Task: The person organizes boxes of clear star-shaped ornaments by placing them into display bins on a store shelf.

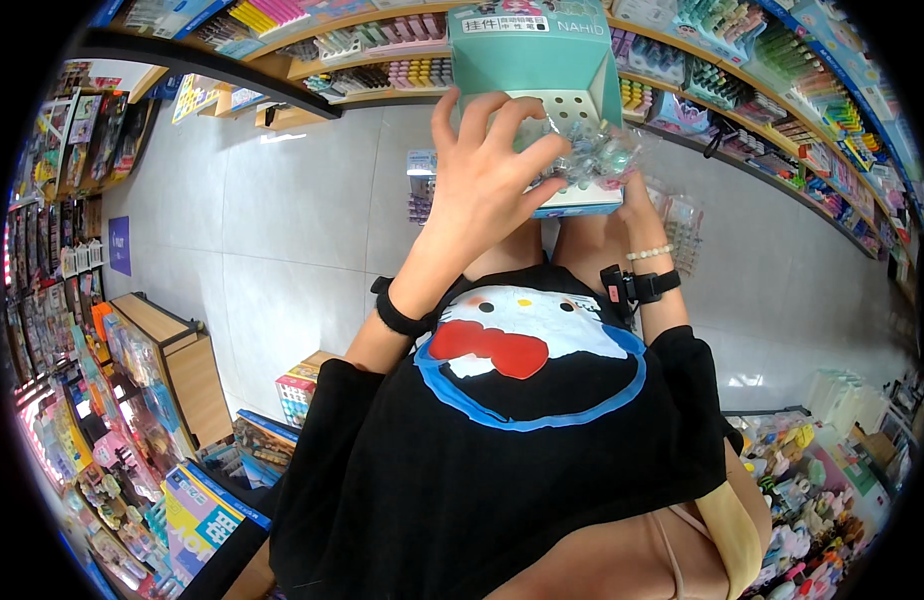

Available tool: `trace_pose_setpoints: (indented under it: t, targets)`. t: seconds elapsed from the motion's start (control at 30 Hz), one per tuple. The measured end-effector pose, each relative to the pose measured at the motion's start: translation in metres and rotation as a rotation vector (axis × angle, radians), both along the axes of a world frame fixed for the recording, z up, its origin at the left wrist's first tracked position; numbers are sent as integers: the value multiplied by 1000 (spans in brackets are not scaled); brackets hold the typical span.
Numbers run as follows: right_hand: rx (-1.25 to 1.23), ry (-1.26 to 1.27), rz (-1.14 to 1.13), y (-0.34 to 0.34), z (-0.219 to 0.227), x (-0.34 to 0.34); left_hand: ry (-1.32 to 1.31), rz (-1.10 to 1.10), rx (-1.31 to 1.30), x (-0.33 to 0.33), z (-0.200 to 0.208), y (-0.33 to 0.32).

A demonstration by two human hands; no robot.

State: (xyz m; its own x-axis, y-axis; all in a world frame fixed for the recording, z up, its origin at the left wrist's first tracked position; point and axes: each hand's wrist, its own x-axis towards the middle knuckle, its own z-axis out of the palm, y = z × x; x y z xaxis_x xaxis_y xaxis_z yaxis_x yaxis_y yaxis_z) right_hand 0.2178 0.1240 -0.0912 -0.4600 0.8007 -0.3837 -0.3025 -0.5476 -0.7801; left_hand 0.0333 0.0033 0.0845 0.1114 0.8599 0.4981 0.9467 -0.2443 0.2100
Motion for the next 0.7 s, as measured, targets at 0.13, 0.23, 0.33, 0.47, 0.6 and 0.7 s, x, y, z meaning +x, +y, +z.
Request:
trace_pose_setpoints:
  t: [0.13,0.23,0.33,0.47,0.6,0.7]
  targets:
    - [-21,-18,27,6,-2,2,-30,1,-10,0,-3,1]
    - [18,31,0,4,0,0,-47,20,-14,-1,-5,2]
    - [58,63,-20,0,11,-5,-70,45,-13,1,-7,1]
    - [154,137,10,1,13,-5,-33,60,22,8,-2,3]
    - [-49,89,-21,-1,17,-7,9,48,49,10,-1,5]
    - [-30,122,-39,4,12,-4,12,7,61,9,-4,10]
